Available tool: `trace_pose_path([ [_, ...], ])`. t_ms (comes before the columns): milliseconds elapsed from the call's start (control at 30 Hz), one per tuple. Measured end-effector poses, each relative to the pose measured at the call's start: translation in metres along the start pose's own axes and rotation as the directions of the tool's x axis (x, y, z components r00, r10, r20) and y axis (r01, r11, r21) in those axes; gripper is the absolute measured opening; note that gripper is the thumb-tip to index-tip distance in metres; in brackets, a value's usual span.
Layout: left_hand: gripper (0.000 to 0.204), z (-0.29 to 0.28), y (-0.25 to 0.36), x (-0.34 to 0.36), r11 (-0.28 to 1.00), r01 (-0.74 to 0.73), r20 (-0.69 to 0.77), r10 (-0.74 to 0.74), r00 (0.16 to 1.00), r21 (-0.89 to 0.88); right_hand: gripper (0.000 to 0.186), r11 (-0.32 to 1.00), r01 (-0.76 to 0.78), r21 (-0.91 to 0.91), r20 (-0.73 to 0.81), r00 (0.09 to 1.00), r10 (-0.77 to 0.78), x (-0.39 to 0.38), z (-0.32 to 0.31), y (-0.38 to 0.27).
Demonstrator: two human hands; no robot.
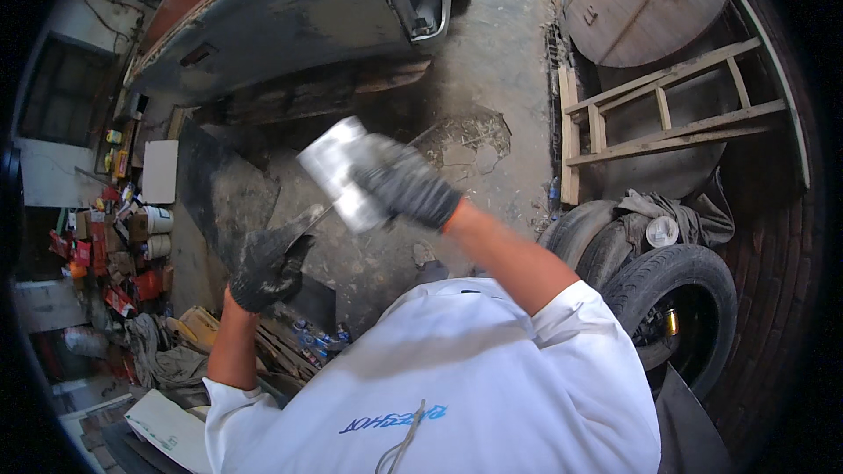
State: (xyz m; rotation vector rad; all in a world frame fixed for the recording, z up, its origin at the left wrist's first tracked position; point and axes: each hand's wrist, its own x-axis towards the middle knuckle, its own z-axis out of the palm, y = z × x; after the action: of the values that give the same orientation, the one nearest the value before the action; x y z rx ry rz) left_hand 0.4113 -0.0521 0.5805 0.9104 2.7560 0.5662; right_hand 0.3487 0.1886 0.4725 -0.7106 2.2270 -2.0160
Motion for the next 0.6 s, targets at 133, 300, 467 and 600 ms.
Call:
trace_pose_path([
  [133,0.055,-0.013,0.013,-0.014,0.994,-0.044,-0.026,0.047,0.999,0.102,0.038,0.525,-0.478,0.705,0.229,0.853,0.469,0.002,-0.037,0.028],
  [300,0.052,0.006,-0.005,-0.043,0.977,0.214,-0.166,-0.21,0.964,0.008,0.039,0.598,-0.239,0.765,-0.027,0.916,0.401,-0.003,-0.034,0.043],
  [467,0.055,0.059,-0.019,-0.066,0.818,0.506,-0.295,-0.43,0.853,0.274,0.04,0.821,-0.236,0.52,-0.235,0.885,0.402,-0.014,-0.008,0.057],
  [600,0.039,0.073,-0.003,-0.055,0.721,0.519,-0.46,-0.693,0.556,-0.459,0.04,0.921,-0.126,-0.368,-0.17,0.983,0.067,-0.013,-0.024,0.083],
])
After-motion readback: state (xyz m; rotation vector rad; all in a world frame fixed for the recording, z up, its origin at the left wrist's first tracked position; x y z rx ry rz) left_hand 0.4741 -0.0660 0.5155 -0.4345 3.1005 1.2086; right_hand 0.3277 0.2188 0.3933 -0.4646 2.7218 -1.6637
